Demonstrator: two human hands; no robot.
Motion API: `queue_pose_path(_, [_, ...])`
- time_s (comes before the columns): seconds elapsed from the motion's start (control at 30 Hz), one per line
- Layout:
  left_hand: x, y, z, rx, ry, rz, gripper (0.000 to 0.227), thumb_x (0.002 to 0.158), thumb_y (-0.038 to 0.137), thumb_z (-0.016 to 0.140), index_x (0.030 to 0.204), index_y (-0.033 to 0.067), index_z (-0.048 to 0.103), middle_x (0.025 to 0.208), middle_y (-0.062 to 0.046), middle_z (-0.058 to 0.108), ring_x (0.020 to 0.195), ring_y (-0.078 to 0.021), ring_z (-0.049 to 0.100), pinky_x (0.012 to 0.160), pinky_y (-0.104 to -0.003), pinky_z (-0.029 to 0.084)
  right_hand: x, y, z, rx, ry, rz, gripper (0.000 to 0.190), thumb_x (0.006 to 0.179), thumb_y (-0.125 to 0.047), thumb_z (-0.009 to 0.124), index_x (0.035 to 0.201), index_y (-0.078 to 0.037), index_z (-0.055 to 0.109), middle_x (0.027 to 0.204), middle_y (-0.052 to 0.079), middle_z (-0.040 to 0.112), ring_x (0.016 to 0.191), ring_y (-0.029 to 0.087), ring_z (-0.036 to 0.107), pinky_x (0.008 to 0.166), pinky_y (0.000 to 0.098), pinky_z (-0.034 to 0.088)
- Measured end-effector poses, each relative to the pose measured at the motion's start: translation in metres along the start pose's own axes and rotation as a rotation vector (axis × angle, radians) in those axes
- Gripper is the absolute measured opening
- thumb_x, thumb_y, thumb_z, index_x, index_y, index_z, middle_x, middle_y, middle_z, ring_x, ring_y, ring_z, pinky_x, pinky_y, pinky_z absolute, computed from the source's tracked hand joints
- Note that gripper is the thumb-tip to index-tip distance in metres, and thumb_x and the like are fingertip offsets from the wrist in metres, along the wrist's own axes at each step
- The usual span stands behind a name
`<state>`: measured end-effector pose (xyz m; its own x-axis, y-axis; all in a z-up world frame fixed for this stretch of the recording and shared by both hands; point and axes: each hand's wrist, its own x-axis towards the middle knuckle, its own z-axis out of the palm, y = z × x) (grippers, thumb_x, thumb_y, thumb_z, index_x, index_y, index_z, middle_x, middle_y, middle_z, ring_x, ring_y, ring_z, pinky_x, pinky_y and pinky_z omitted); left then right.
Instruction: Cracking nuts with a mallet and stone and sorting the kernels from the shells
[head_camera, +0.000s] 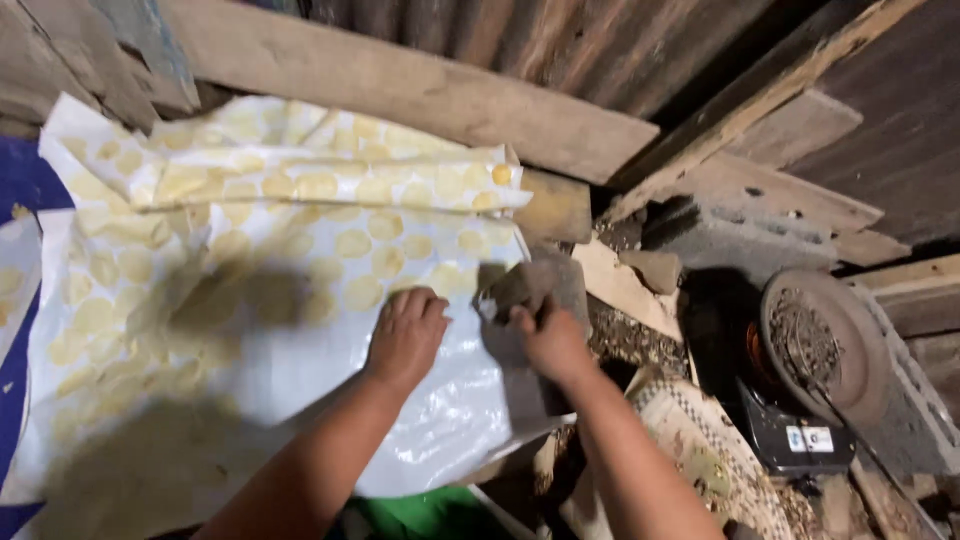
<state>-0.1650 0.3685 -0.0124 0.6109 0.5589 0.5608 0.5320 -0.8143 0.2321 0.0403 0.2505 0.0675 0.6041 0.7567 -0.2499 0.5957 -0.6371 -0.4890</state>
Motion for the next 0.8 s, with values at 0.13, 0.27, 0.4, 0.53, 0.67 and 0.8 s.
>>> queue_pose_path(0.13, [0.006,-0.008,-0.022,-0.058,0.03,0.014,0.018,0.095,0.026,0.068,0.11,0.0165,0.066,0.101,-0.003,0.061,0.095,-0.0261,0.062,0.082,-0.037,0.049,-0.021,-0.022,-0.016,0.084,0.105,-0.005,0.049,0.102,-0.043,0.056,0.113,0.005,0.053,0.084,0.032,0.069,0.085,0.047,0.071,0.071,0.0573,0.056])
queue_pose_path(0.27, [0.006,-0.01,-0.03,-0.106,0.066,0.014,0.017,0.091,0.022,0.074,0.105,0.0133,0.07,0.098,-0.006,0.061,0.091,-0.029,0.062,0.08,-0.041,0.051,-0.022,0.005,0.035,-0.04,0.115,0.052,0.053,0.099,-0.046,0.057,0.118,0.003,0.049,0.095,0.038,0.07,0.095,0.053,0.072,0.077,0.0607,0.06])
queue_pose_path(0.4, [-0.003,-0.01,-0.027,-0.167,0.047,-0.008,0.017,0.09,0.016,0.072,0.106,0.0112,0.073,0.102,-0.007,0.065,0.094,-0.0295,0.064,0.085,-0.041,0.052,-0.002,-0.018,-0.014,-0.03,-0.034,-0.027,0.065,0.097,-0.041,0.058,0.137,0.009,0.048,0.108,0.039,0.069,0.107,0.054,0.068,0.085,0.0632,0.057])
queue_pose_path(0.53, [0.001,-0.012,-0.031,-0.175,0.079,-0.01,0.013,0.091,0.015,0.072,0.104,0.0113,0.074,0.105,-0.004,0.066,0.099,-0.0261,0.065,0.087,-0.036,0.053,-0.033,-0.045,0.002,-0.024,-0.015,0.038,0.052,0.101,-0.046,0.051,0.123,0.002,0.048,0.102,0.038,0.069,0.104,0.055,0.067,0.085,0.0647,0.057])
queue_pose_path(0.67, [0.012,-0.007,-0.009,-0.212,0.127,0.035,0.011,0.086,0.019,0.077,0.093,0.0128,0.072,0.095,-0.004,0.064,0.091,-0.0272,0.065,0.082,-0.038,0.053,-0.014,-0.028,0.015,0.065,-0.075,0.039,0.051,0.099,-0.045,0.055,0.122,0.0,0.052,0.104,0.035,0.071,0.106,0.054,0.068,0.085,0.0623,0.057])
queue_pose_path(0.8, [0.014,0.004,0.01,-0.161,0.057,-0.018,0.011,0.085,0.024,0.076,0.088,0.0157,0.07,0.092,-0.004,0.063,0.09,-0.0284,0.063,0.082,-0.042,0.05,-0.052,-0.076,-0.048,0.072,-0.041,0.11,0.053,0.096,-0.056,0.056,0.122,-0.01,0.054,0.094,0.022,0.077,0.101,0.045,0.073,0.086,0.0663,0.051])
